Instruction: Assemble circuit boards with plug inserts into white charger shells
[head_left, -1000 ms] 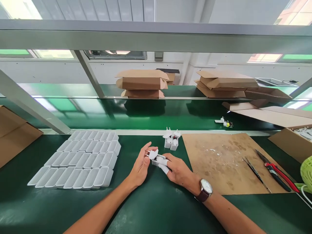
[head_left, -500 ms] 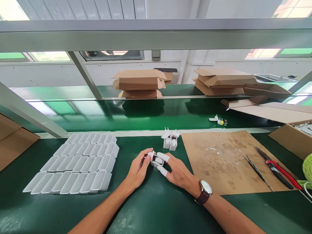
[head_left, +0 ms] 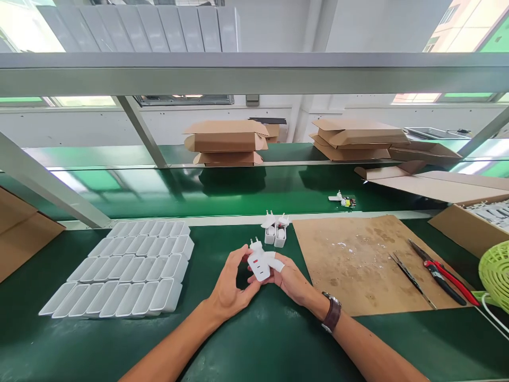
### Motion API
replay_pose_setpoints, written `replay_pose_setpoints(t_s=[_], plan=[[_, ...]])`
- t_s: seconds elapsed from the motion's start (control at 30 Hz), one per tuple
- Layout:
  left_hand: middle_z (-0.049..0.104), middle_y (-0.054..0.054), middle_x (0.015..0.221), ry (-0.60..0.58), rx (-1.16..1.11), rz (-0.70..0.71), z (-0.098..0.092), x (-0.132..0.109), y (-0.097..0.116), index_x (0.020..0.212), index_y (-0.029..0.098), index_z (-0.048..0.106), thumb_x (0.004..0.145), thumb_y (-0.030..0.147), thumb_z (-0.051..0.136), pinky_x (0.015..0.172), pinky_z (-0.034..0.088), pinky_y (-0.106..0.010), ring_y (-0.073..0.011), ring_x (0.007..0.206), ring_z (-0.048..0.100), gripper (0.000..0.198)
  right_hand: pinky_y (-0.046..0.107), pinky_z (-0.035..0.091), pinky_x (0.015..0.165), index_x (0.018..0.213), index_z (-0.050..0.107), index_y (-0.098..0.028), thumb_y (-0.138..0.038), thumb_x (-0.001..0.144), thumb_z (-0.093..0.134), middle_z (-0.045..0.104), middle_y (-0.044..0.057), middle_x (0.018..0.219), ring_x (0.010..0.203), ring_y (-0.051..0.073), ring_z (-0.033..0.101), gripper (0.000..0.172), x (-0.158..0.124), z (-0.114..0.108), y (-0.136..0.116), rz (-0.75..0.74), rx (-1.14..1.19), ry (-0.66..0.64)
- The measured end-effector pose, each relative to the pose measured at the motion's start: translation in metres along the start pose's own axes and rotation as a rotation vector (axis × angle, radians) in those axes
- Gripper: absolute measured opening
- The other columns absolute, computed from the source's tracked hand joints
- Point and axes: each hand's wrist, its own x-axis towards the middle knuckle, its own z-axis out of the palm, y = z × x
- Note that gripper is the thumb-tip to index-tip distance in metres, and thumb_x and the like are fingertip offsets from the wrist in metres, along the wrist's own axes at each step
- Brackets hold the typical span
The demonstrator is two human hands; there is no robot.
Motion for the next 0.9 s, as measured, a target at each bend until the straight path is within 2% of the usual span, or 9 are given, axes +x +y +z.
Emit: replay_pose_setpoints(t_s=[0.13,0.37,0.47,0.53,0.63,0.7,0.83,0.9], plan=[[0.064,-0.013,0.124,0.027,0.041,0.077,0.000,0.002,0.006,0.150,0.026,0.028,0.091,0.025,0.065,0.090,0.058,-0.044,-0.0247,0.103,0.067,0.070,0.050,0.059,0.089,0.114,0.068,-0.017,-0.055,0.088,0.066,0.075,0.011,0.100,0.086,0.029,0.075,0.046,-0.001,0.005,-0.004,0.048,0.090,-0.021],[0.063,-0.012,0.124,0.012,0.030,0.049,-0.001,0.003,0.004,0.150,0.026,0.028,0.091,0.027,0.065,0.092,0.058,-0.045,-0.0241,0.102,0.067,0.069,0.050,0.059,0.089,0.115,0.068,-0.018,-0.051,0.090,0.063,0.075,0.012,0.100,0.088,0.030,0.075,0.042,0.002,0.003,-0.001,0.057,0.077,-0.046],[0.062,-0.012,0.123,0.014,0.029,0.064,-0.003,0.005,0.004,0.154,0.027,0.023,0.090,0.025,0.067,0.094,0.056,-0.044,-0.0237,0.104,0.065,0.077,0.049,0.061,0.088,0.118,0.067,-0.019,-0.055,0.093,0.060,0.074,0.011,0.105,0.092,0.029,0.075,0.044,0.001,0.004,0.002,-0.003,-0.023,-0.004],[0.062,-0.012,0.122,0.031,0.065,0.045,-0.004,0.006,0.003,0.155,0.025,0.021,0.088,0.024,0.068,0.095,0.054,-0.045,-0.0253,0.106,0.064,0.082,0.047,0.061,0.089,0.122,0.066,-0.023,-0.057,0.093,0.061,0.073,0.010,0.112,0.099,0.028,0.073,0.045,-0.002,0.006,0.001,-0.124,-0.161,0.071],[0.063,-0.012,0.119,0.058,0.142,-0.062,-0.006,0.008,-0.005,0.151,0.023,0.031,0.084,0.025,0.070,0.099,0.051,-0.051,-0.0310,0.113,0.060,0.078,0.046,0.058,0.099,0.129,0.064,-0.028,-0.052,0.098,0.058,0.071,0.007,0.120,0.108,0.026,0.070,0.040,-0.007,0.008,-0.004,-0.320,-0.382,0.131],[0.064,-0.011,0.119,0.051,0.124,-0.197,-0.007,0.008,-0.013,0.144,0.024,0.041,0.082,0.029,0.072,0.103,0.048,-0.054,-0.0340,0.117,0.057,0.069,0.046,0.056,0.102,0.129,0.063,-0.028,-0.045,0.102,0.053,0.071,0.007,0.118,0.106,0.024,0.070,0.034,-0.008,0.003,-0.009,-0.423,-0.502,0.214],[0.060,-0.011,0.133,0.095,-0.004,-0.495,-0.007,0.016,-0.030,0.137,0.025,0.047,0.078,0.040,0.074,0.105,0.047,-0.053,-0.0327,0.119,0.060,0.067,0.045,0.059,0.094,0.132,0.058,-0.025,-0.033,0.099,0.051,0.065,0.010,0.120,0.100,0.023,0.067,0.035,0.003,-0.029,-0.009,-0.568,-0.673,0.581],[0.059,-0.013,0.135,0.104,-0.017,-0.591,-0.005,0.024,-0.036,0.139,0.023,0.046,0.075,0.041,0.075,0.104,0.048,-0.052,-0.0313,0.117,0.062,0.072,0.044,0.062,0.086,0.135,0.053,-0.024,-0.028,0.092,0.055,0.062,0.012,0.120,0.096,0.023,0.065,0.043,0.012,-0.051,0.000,-0.554,-0.724,0.669]])
